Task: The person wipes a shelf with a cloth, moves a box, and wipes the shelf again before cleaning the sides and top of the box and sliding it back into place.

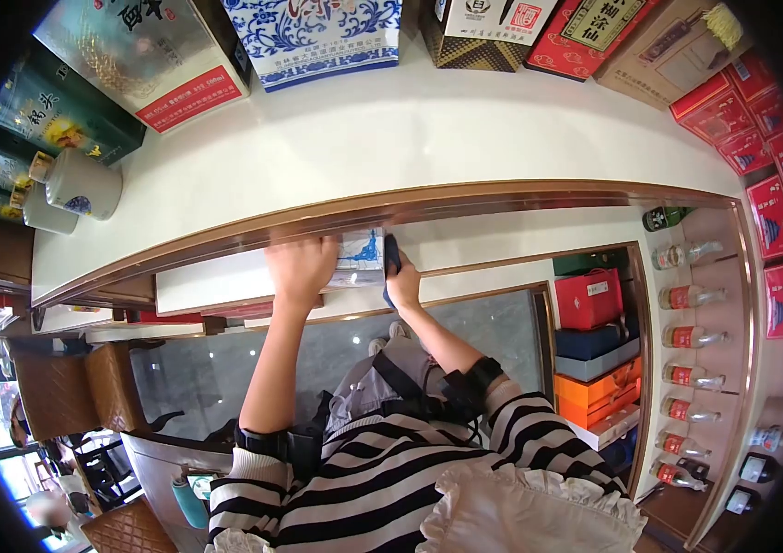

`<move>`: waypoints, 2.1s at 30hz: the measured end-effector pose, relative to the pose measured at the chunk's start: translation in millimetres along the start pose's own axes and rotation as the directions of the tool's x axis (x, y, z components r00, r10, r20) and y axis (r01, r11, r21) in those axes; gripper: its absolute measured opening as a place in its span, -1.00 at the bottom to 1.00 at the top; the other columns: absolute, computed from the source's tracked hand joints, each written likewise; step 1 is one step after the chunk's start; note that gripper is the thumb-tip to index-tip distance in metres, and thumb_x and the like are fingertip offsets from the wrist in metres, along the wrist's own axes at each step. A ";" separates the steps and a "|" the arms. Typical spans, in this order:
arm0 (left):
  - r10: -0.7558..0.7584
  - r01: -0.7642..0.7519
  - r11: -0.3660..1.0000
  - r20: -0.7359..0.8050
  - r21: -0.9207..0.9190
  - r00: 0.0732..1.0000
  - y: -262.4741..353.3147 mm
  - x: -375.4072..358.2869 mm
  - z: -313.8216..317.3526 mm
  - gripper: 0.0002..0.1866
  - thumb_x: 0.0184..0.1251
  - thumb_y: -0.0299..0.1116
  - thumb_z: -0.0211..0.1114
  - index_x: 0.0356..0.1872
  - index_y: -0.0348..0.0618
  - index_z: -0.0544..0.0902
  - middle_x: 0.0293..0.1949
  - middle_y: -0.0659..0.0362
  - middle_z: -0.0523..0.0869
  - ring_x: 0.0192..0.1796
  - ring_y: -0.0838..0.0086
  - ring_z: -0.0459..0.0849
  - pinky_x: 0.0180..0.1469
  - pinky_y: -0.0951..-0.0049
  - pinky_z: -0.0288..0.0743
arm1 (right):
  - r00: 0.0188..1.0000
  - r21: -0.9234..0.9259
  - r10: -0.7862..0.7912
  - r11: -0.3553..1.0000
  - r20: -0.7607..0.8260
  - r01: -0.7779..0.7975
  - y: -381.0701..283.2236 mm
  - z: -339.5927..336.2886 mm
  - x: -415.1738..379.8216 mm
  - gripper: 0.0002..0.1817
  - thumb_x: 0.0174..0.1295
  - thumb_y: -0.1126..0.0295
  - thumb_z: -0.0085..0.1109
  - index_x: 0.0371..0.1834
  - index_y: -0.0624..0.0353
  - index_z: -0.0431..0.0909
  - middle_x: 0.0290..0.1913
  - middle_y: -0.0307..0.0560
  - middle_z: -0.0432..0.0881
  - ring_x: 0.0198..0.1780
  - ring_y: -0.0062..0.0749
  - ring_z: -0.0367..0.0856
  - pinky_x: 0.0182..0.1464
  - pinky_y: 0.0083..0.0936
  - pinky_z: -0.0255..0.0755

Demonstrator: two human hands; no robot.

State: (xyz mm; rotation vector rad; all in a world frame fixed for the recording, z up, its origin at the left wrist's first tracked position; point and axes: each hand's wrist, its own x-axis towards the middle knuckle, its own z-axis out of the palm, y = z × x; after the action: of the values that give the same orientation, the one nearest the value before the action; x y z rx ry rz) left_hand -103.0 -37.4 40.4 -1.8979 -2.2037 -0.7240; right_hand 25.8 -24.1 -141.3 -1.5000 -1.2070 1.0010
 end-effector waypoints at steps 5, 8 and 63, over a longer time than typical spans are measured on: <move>-0.095 0.109 0.991 0.170 -0.075 0.981 2.9 3.6 -12.3 -0.64 0.10 -0.17 -0.03 -0.16 -0.17 0.49 -0.09 -0.07 0.45 -0.07 0.03 0.36 -0.04 0.11 0.26 | 0.971 -0.078 0.227 0.972 0.080 -0.221 14.4 -20.0 11.8 -0.72 0.05 0.48 -0.07 -0.14 0.22 0.47 -0.31 0.10 0.57 -0.26 -0.18 0.53 -0.18 -0.40 0.34; -0.056 0.069 0.996 0.202 -0.057 0.978 -2.2 3.6 -7.7 -0.64 0.11 -0.17 -0.04 -0.16 -0.17 0.48 -0.11 -0.07 0.46 -0.07 0.03 0.36 -0.04 0.11 0.26 | 0.978 0.360 0.209 0.912 0.003 -0.196 -46.3 -39.3 19.8 -0.73 0.11 0.47 -0.06 -0.11 0.27 0.42 -0.35 -0.09 0.55 -0.36 -0.49 0.44 -0.26 -0.57 0.31; 0.042 0.218 0.837 0.457 -0.502 0.889 -52.1 -6.8 -32.6 -0.12 -0.42 -0.15 0.48 0.05 -0.31 0.29 0.00 -0.09 0.40 0.06 0.08 0.35 0.11 0.34 0.22 | 0.421 0.175 0.083 0.825 0.903 -0.538 -76.0 -138.0 -5.5 -0.44 -0.10 0.54 0.02 0.10 0.26 0.24 -0.03 -0.07 0.41 -0.09 -0.47 0.42 -0.03 -0.64 0.28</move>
State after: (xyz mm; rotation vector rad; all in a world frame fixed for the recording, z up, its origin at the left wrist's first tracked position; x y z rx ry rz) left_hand -158.3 -62.4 52.4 -2.4543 -2.5793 -1.1248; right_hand 140.3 -46.9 -35.2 -0.7849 -1.1940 2.3562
